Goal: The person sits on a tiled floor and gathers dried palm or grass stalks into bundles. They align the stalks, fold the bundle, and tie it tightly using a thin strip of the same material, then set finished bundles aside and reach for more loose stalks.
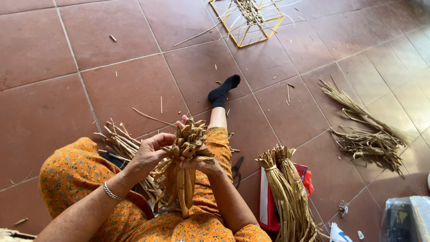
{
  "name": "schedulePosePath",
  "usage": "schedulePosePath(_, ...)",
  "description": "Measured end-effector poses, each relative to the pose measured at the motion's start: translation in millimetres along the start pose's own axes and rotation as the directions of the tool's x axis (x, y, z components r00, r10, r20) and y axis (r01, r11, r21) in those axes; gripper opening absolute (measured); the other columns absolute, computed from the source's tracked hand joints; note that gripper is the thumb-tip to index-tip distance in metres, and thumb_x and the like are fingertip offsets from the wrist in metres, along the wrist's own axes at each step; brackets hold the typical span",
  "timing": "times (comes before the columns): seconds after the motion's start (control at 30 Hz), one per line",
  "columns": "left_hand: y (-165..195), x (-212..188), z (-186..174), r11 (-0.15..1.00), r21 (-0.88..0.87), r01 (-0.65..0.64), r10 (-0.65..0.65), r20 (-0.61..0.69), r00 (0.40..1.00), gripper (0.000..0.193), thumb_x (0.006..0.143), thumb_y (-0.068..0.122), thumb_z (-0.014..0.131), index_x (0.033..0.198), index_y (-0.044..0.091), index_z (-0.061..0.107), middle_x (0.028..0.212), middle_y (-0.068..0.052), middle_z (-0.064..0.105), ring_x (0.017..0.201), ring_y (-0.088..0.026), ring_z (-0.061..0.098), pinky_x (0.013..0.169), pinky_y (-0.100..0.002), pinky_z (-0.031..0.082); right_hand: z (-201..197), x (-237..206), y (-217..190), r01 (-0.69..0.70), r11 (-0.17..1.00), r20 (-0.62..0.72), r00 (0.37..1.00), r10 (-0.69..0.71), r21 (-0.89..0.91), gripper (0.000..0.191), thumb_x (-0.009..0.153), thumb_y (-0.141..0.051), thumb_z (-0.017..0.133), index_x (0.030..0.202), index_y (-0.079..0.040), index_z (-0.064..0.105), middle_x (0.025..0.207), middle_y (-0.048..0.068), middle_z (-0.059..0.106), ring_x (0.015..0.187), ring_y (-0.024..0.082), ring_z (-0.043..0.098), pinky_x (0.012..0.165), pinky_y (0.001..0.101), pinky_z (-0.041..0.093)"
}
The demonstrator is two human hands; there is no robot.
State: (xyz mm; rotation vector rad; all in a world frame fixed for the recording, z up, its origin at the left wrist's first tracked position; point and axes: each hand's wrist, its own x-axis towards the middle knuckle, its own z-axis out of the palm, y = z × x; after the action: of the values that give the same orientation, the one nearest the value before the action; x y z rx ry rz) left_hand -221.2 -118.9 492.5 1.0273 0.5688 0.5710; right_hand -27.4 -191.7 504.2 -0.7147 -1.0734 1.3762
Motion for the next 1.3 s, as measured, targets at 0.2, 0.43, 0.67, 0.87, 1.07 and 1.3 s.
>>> schedulePosePath(0.2, 17.2, -4.6, 11.9, 0.973, -0.214, -0.083, 0.07, -0.068, 0.995, 0.028, 0.098, 0.007, 0.066, 0.124, -0.003, 0.061, 0.109, -0.012, 0.071, 0.098, -0.016, 0.068, 0.09, -0.033, 0.057, -8.0, -7.2, 15.1, 0.069, 0.986, -0.302, 0.947, -0.113, -0.153, 0.108, 0.069, -0.025, 0.098, 0.154, -0.003, 0.035, 0.129, 0.014, 0.064, 0.118, 0.024, 0.066, 0.102, 0.0372, 0.06)
schedulePosePath(0.43, 53.0, 2.6, 36.0, 0.987, -0.082, -0.14, 0.124, -0.174, 0.977, 0.029, 0.097, -0.001, 0.058, 0.126, -0.002, 0.057, 0.116, -0.013, 0.068, 0.103, -0.019, 0.069, 0.092, -0.033, 0.06, -18.9, -7.5, 47.1, 0.052, 0.984, -0.466, 0.875, -0.127, -0.17, 0.029, 0.107, -0.017, 0.066, 0.127, 0.002, 0.058, 0.108, 0.002, 0.063, 0.092, 0.008, 0.056, 0.076, 0.0233, 0.049)
schedulePosePath(0.67, 48.2, 4.4, 33.6, 0.92, 0.214, -0.329, 0.335, 0.006, 0.942, 0.024, 0.104, 0.005, 0.062, 0.126, 0.002, 0.067, 0.121, -0.014, 0.07, 0.108, -0.018, 0.072, 0.098, -0.032, 0.063, -43.0, -16.1, 37.0, 0.064, 0.986, -0.483, 0.876, 0.018, 0.152, 0.048, 0.108, -0.029, 0.058, 0.144, 0.0, 0.051, 0.132, 0.01, 0.065, 0.115, 0.018, 0.066, 0.099, 0.0339, 0.057)
schedulePosePath(0.87, 60.3, 4.2, 46.1, -0.014, 0.807, -0.59, 0.739, 0.405, 0.538, 0.017, 0.095, 0.011, 0.076, 0.11, 0.005, 0.07, 0.113, -0.012, 0.062, 0.109, -0.028, 0.058, 0.089, -0.043, 0.052, -54.5, -24.6, 38.3, 0.086, 0.922, -0.383, 0.921, 0.071, 0.377, 0.05, 0.109, -0.032, 0.05, 0.15, -0.004, 0.045, 0.135, 0.014, 0.063, 0.117, 0.027, 0.066, 0.103, 0.0445, 0.055)
schedulePosePath(1.07, 52.9, 13.2, 61.0, -0.285, 0.79, -0.543, 0.661, 0.572, 0.485, 0.018, 0.094, 0.014, 0.073, 0.107, 0.006, 0.063, 0.109, -0.007, 0.064, 0.101, -0.026, 0.063, 0.087, -0.043, 0.053, -81.8, -27.7, 65.7, 0.032, 0.794, -0.471, 0.819, 0.328, 0.607, 0.053, 0.104, -0.037, 0.047, 0.143, -0.001, 0.049, 0.13, 0.017, 0.066, 0.114, 0.031, 0.067, 0.102, 0.0474, 0.055)
schedulePosePath(1.3, 26.6, 27.2, 55.5, 0.052, 0.791, -0.609, 0.759, 0.365, 0.539, 0.016, 0.111, 0.016, 0.074, 0.111, 0.006, 0.062, 0.112, -0.01, 0.062, 0.099, -0.027, 0.064, 0.086, -0.038, 0.055, -86.1, -36.5, 74.8, -0.054, 0.751, -0.227, 0.937, 0.267, 0.658, 0.047, 0.109, -0.033, 0.048, 0.135, 0.004, 0.058, 0.126, 0.02, 0.068, 0.111, 0.029, 0.068, 0.1, 0.0433, 0.059)
